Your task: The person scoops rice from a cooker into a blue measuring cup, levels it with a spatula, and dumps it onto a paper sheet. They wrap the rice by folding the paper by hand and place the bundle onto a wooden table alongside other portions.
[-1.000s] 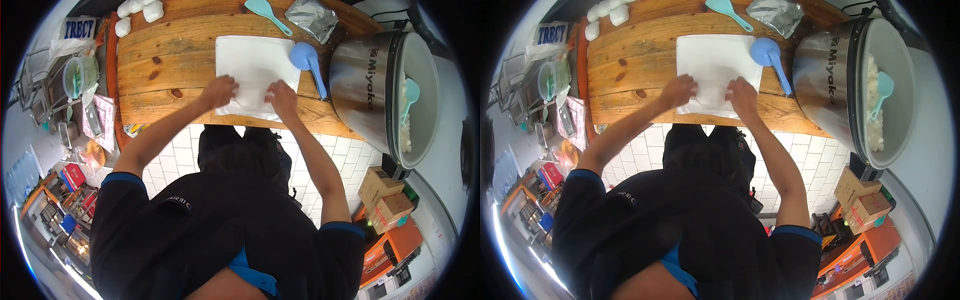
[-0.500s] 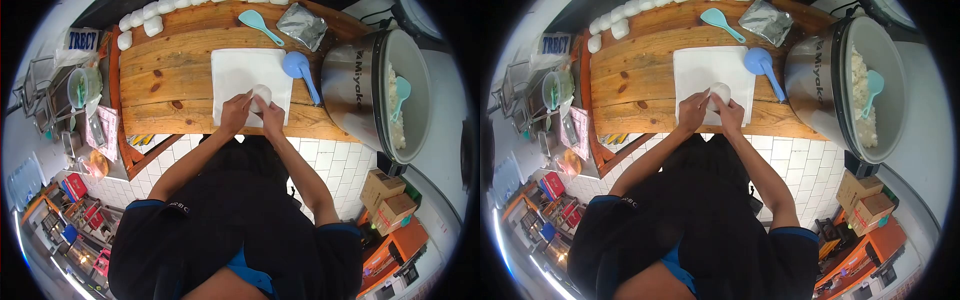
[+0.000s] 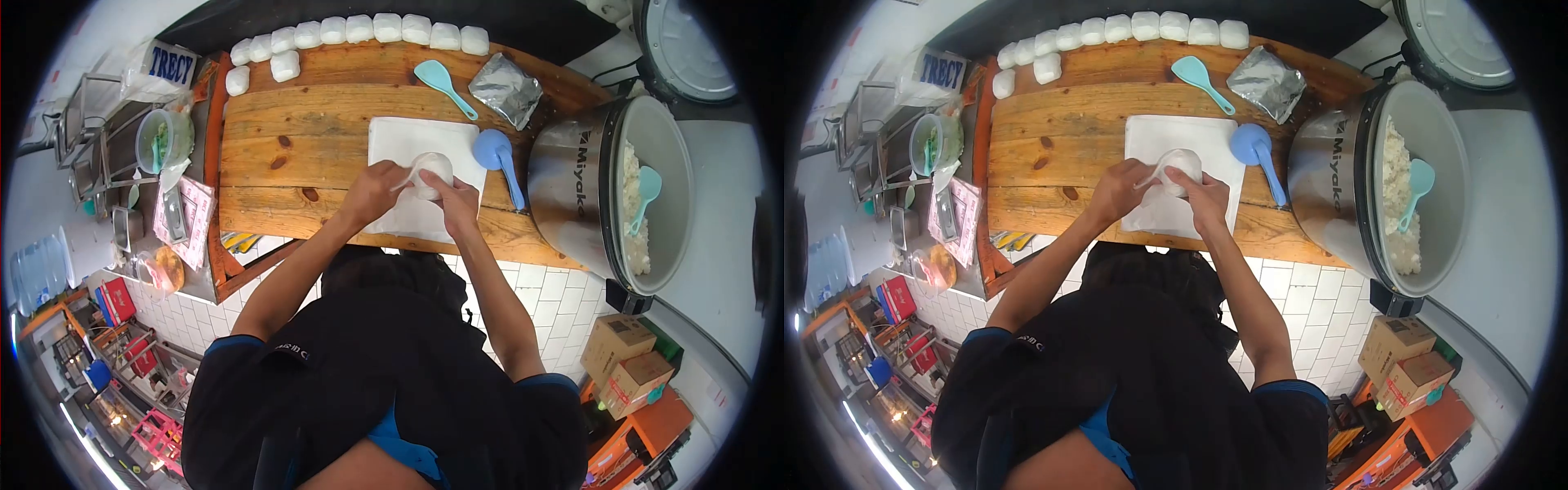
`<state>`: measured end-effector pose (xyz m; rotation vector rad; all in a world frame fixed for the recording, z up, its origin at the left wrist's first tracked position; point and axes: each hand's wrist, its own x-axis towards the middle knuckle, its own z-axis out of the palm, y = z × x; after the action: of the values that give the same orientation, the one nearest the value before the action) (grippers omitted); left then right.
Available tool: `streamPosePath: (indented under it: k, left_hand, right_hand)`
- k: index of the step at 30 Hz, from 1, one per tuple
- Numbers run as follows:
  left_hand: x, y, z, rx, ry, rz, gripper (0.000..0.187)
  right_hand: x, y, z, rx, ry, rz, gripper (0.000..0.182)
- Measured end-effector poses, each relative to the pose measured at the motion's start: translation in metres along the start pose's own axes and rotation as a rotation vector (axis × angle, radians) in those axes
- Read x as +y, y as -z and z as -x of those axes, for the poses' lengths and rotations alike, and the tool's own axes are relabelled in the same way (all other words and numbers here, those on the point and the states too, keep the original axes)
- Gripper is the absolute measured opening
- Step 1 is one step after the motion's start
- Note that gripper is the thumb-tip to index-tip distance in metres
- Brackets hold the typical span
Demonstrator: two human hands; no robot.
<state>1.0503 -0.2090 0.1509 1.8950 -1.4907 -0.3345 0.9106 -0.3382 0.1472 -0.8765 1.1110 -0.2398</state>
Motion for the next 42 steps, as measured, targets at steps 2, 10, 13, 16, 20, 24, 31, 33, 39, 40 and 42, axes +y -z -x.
streamPosePath:
  k: [2, 10, 13, 16, 20, 24, 31, 33, 39, 40, 42]
  left_hand:
    - [-0.006, 0.004, 0.0, 0.069, -0.186, -0.117, 0.041]
    - [0.024, -0.031, 0.002, -0.036, 0.468, 0.126, 0.028]
    - [-0.022, -0.023, 0.01, 0.043, 0.676, 1.28, 0.026]
    - [-0.063, -0.013, 0.024, 0.161, 0.898, 1.404, 0.031]
    - [-0.068, 0.049, 0.014, 0.284, 0.904, 1.49, 0.043]
    - [-0.141, 0.092, 0.016, 0.234, 1.138, 1.067, 0.056]
    - [-0.302, 0.129, -0.077, 0.427, 0.429, -0.545, 0.067]
    - [-0.315, 0.137, -0.086, 0.355, 0.526, -0.371, 0.065]
    - [-0.334, 0.166, -0.024, 0.511, 0.474, -0.443, 0.07]
    - [-0.335, 0.182, -0.02, 0.615, 0.471, -0.454, 0.073]
    - [-0.358, 0.19, -0.023, 0.633, 0.62, -0.375, 0.072]
  right_hand:
    - [0.0, -0.004, -0.002, -0.029, -0.018, -0.077, 0.058]
    - [0.023, -0.037, -0.006, 0.059, 0.098, -0.278, 0.046]
    - [0.016, -0.047, -0.004, -0.03, 0.209, 0.151, 0.037]
    - [0.009, -0.078, -0.011, -0.008, 0.489, 0.659, 0.047]
    - [-0.005, -0.134, -0.037, -0.258, 0.736, 0.832, 0.053]
    - [-0.028, -0.193, -0.094, -0.456, 0.206, 0.701, 0.056]
    - [-0.002, -0.317, -0.269, 0.388, 0.625, 0.531, 0.056]
    - [-0.02, -0.335, -0.25, 0.379, 0.584, 0.619, 0.057]
    - [0.011, -0.363, -0.262, 0.095, 0.41, 0.535, 0.055]
    - [0.016, -0.376, -0.26, 0.158, 0.544, 0.552, 0.053]
    - [0.006, -0.392, -0.243, 0.139, 0.507, 0.53, 0.052]
